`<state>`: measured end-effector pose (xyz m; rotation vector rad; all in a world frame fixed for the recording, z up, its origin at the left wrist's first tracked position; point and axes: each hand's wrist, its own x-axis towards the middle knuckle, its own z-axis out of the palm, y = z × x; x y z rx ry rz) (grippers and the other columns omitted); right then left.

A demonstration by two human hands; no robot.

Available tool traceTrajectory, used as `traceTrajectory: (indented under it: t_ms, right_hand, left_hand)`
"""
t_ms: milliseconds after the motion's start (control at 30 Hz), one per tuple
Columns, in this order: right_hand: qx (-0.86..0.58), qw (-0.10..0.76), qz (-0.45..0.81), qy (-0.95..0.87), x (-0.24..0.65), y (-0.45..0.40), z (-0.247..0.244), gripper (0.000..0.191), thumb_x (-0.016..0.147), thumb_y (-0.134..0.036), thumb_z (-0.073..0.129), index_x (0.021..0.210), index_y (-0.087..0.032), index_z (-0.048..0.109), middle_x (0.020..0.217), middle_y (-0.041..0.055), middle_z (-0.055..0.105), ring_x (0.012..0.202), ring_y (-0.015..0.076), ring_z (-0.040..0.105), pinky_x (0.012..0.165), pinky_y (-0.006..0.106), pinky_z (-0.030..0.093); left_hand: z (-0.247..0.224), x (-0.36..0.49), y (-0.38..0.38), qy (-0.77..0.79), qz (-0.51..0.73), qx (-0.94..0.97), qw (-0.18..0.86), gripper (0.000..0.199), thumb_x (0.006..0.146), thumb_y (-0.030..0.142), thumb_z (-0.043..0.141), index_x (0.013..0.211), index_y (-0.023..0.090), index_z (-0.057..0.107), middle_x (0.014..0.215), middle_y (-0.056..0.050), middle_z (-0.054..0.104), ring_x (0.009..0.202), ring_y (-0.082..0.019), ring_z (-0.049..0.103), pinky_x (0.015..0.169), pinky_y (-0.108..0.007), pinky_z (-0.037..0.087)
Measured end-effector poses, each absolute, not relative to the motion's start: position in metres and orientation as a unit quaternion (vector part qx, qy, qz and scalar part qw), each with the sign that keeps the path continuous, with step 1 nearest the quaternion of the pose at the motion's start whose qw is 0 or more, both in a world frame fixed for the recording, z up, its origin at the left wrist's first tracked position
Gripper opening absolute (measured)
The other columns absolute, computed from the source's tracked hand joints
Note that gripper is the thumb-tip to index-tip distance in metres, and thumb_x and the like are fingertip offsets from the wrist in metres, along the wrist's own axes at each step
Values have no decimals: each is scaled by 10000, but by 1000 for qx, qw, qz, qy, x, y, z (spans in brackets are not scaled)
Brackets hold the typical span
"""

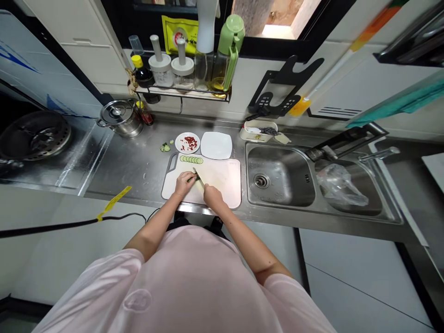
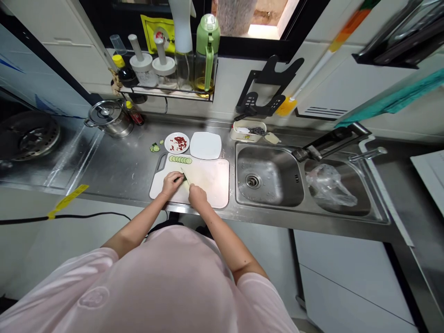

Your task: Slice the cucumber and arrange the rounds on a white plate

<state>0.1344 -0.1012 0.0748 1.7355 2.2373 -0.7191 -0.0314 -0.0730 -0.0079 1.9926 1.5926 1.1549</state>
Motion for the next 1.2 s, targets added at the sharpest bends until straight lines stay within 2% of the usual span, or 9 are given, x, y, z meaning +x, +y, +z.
traceTrajectory:
  t_ms: [367, 767, 1200]
  right_hand:
    - [591, 85, -259, 760, 113, -76, 79, 285, 865, -42, 366, 1100, -127, 501, 1003, 129, 651, 953, 208, 631, 767, 279, 457]
    - [588, 112, -252, 760, 135, -101, 75, 223, 897, -82, 365, 1062, -135, 505, 956, 134, 655, 926, 222, 640, 757, 290, 460]
    - [585, 100, -252, 764, 122, -85, 73, 246, 874, -61, 394, 1077, -127, 517, 1000, 129, 650, 951, 211, 634, 775, 274, 457]
  left_hand:
    - [-8, -31, -72, 565, 397, 704, 165, 144, 857, 277, 551, 877, 225, 684, 927, -39, 680, 916, -168, 604, 852, -338, 473]
    - [-6, -31, -74, 568, 401, 698, 171, 144, 859, 279, 548, 882, 227, 681, 928, -36, 679, 914, -170, 602, 849, -342, 475]
    - [-7, -31, -73, 564, 395, 705, 168, 146, 858, 276, 547, 885, 227, 682, 936, -41, 680, 924, -171, 604, 859, -344, 472]
